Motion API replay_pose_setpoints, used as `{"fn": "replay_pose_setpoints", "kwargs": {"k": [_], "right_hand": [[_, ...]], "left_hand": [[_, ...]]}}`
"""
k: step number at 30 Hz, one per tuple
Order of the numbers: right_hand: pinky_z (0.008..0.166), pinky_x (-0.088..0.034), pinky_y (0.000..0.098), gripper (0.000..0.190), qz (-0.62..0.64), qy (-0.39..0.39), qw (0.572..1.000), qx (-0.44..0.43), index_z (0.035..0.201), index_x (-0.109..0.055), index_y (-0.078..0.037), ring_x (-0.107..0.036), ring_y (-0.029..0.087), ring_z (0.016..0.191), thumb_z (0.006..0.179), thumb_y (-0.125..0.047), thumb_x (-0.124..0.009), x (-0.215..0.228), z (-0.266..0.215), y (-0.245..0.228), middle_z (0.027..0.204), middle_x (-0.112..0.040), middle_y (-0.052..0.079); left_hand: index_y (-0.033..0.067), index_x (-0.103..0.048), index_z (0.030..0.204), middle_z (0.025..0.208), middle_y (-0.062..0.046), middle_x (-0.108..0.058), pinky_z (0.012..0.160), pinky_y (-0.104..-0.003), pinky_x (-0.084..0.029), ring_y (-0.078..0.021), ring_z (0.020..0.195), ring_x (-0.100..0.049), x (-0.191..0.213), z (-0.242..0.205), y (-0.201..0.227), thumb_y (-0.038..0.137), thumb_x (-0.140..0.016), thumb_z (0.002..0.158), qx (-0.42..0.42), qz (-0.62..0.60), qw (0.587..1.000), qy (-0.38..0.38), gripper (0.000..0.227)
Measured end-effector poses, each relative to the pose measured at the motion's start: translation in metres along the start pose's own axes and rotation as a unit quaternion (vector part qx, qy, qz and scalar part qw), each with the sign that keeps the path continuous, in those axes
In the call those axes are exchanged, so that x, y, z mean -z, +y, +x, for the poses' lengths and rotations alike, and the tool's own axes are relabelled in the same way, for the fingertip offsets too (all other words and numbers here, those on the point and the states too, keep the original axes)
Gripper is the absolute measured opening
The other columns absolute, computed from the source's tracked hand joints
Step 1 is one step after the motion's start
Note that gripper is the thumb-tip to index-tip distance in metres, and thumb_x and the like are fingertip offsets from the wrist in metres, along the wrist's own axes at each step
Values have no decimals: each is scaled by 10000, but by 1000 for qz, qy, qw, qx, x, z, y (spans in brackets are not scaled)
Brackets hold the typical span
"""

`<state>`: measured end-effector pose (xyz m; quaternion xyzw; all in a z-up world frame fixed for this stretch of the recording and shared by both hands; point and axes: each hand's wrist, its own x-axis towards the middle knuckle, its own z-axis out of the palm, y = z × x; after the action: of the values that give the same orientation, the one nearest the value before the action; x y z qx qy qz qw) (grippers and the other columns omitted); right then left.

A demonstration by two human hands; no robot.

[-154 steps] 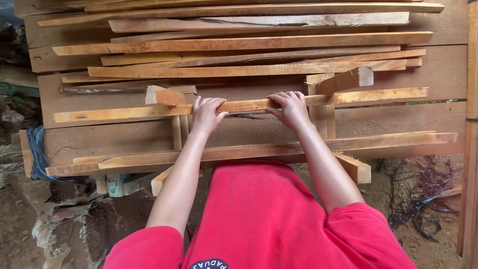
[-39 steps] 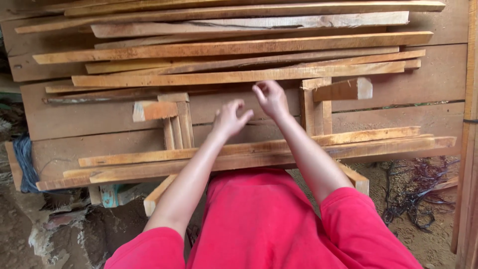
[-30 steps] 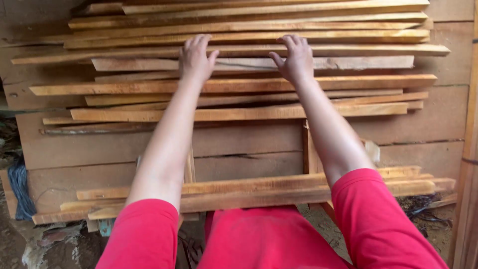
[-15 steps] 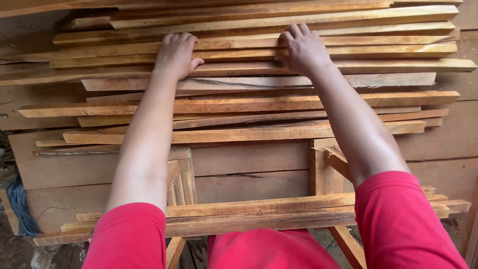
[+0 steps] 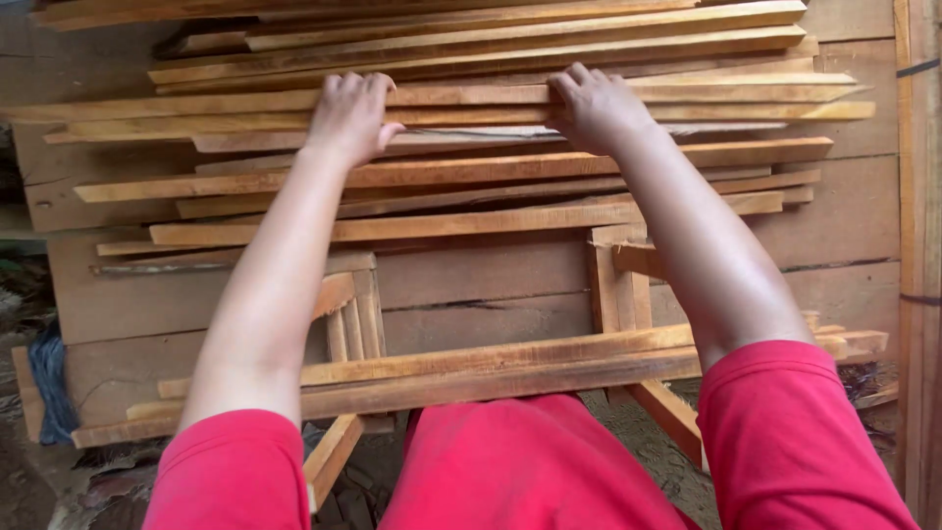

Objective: Organizing and stacking thin wooden strips on a workshop platform.

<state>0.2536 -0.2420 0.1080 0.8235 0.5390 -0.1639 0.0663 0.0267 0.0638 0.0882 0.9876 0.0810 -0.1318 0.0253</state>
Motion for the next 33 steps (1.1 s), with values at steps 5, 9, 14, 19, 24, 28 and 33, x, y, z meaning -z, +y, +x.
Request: {"fn": "replay_pose_setpoints", "kwargs": {"k": [5,9,14,19,24,28,33], "right_hand": [[954,-547,577,513,31,-150,985,-74,1349,-590,-205,-634,290,1122,983,-564,-559,-62,-19,-24,1268,-634,63],[876,-560,544,506,1,-125,990,-72,1258,-737,-235,-576,352,1194,868,-557,-745,-128,-23,-26,1331,-578,56],[936,-531,582,503,26,-128,988,-83,1330,-654,-129,-652,384,1169,938,-441,-701,-105,-49,-20,1279,-648,101],[1100,-350,592,674,60,-85,993,-51,1347,-619,-155,-668,383,1214,928,-682,-586,43,-114,-56,1269,-713,147],[897,-528,504,538,128,32,991,28,1044,-754,-172,-714,410,1004,931,-685,-639,69,-159,-74,1028,-721,103],[814,-542,479,449,195,60,975,87,972,-757,-103,-713,418,913,996,-540,-658,73,-188,-86,913,-690,136],[871,-543,553,498,249,-57,967,5,1193,-749,-73,-722,465,981,967,-505,-650,111,-249,-120,1006,-775,232]], "left_hand": [[57,-535,1257,1016,-121,-689,957,-477,-446,-309,934,-653,-74,-25,28,341,-762,922,13,-57,997,-55,495],[175,-521,1167,1115,-83,-639,981,-503,-410,-336,1113,-623,-120,-44,47,427,-817,824,27,-55,996,-58,518],[160,-537,1221,1155,-88,-598,1077,-521,-342,-355,1118,-629,-79,-72,65,386,-758,905,-11,-71,997,12,447],[99,-500,1363,1197,-138,-594,970,-552,-465,-414,1110,-651,23,-118,87,242,-673,1001,-59,-198,975,83,426],[151,-433,1492,1175,-66,-656,966,-526,-451,-326,1155,-646,87,-158,103,366,-731,983,-52,-289,953,68,628],[116,-562,1410,1217,-98,-712,981,-545,-462,-371,1184,-642,138,-200,117,344,-715,984,-39,-314,949,21,507],[83,-725,1251,1208,-165,-748,1019,-530,-485,-409,1158,-677,148,-234,151,344,-678,969,-16,-353,931,-95,387]]}}
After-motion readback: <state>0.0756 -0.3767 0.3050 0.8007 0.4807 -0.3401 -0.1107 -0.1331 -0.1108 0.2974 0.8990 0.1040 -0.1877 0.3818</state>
